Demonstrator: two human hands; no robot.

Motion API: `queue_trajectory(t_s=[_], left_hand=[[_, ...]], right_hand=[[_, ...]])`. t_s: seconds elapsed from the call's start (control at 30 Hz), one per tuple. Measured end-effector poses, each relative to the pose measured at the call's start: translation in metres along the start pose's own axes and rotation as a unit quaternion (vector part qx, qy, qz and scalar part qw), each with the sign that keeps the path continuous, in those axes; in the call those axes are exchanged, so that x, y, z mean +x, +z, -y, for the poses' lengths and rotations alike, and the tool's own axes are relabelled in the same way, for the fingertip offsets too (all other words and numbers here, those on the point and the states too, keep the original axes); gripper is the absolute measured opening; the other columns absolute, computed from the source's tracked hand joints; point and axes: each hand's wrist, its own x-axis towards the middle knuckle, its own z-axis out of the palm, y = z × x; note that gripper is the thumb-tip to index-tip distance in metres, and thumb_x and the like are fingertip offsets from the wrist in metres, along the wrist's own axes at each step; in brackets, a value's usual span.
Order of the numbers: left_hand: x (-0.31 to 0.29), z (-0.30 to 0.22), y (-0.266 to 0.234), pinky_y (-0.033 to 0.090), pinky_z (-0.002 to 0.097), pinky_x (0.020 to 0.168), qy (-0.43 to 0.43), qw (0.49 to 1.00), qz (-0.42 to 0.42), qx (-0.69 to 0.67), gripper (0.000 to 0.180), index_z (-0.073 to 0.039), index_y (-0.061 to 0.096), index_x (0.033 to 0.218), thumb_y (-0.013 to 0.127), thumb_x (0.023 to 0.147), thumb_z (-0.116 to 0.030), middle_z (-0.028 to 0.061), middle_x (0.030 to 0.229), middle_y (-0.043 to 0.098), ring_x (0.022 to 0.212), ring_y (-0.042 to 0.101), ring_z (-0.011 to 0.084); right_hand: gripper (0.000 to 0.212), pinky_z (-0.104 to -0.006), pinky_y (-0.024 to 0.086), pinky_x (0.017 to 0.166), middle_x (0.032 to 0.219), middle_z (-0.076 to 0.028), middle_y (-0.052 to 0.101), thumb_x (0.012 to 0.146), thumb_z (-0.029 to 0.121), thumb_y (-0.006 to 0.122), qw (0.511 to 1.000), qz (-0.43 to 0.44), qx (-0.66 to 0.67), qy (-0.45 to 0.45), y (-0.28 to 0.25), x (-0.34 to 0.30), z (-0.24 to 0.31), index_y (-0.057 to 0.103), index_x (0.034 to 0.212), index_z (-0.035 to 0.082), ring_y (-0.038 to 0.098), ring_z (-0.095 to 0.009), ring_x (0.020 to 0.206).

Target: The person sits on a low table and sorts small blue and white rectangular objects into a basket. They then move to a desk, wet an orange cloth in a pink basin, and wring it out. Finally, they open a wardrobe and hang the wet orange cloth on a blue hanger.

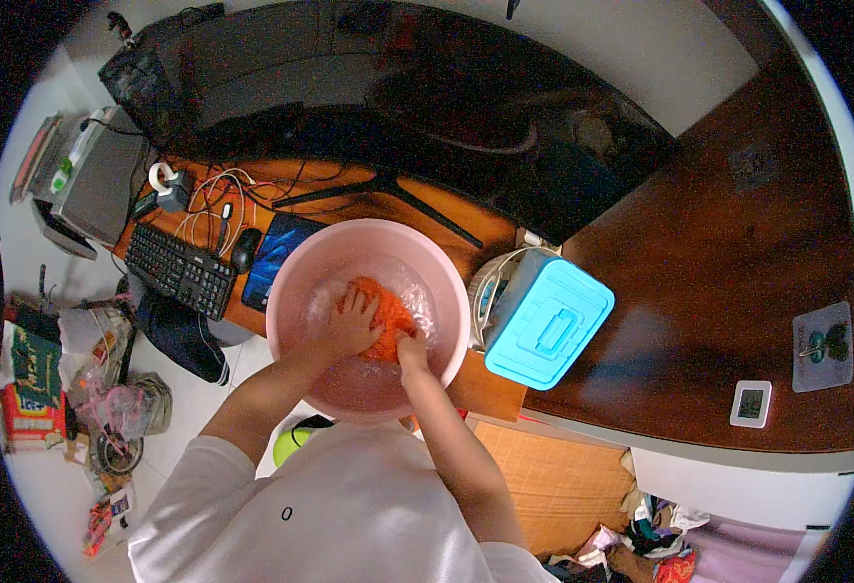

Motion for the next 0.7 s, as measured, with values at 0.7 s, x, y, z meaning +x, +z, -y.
queue_trajectory(t_s=[0.7], left_hand=[[-0.036, -0.083, -0.125, 0.045, 0.0417, 0.081, 0.041, 0.937, 0.099, -0.332, 0.034, -0.006, 0.061, 0.097, 0.053, 0.084, -0.037, 0.0173, 0.095, 0.063, 0.086, 0.06, 0.035]], right_hand=[[0.042, -0.0443, 0.046, 0.089, 0.116, -0.012, 0.055, 0.093, 0.038, 0.041, 0.859, 0.341, 0.317, 0.212, 0.001, 0.054, -0.019, 0.05, 0.118, 0.006, 0.055, -0.028, 0.105]])
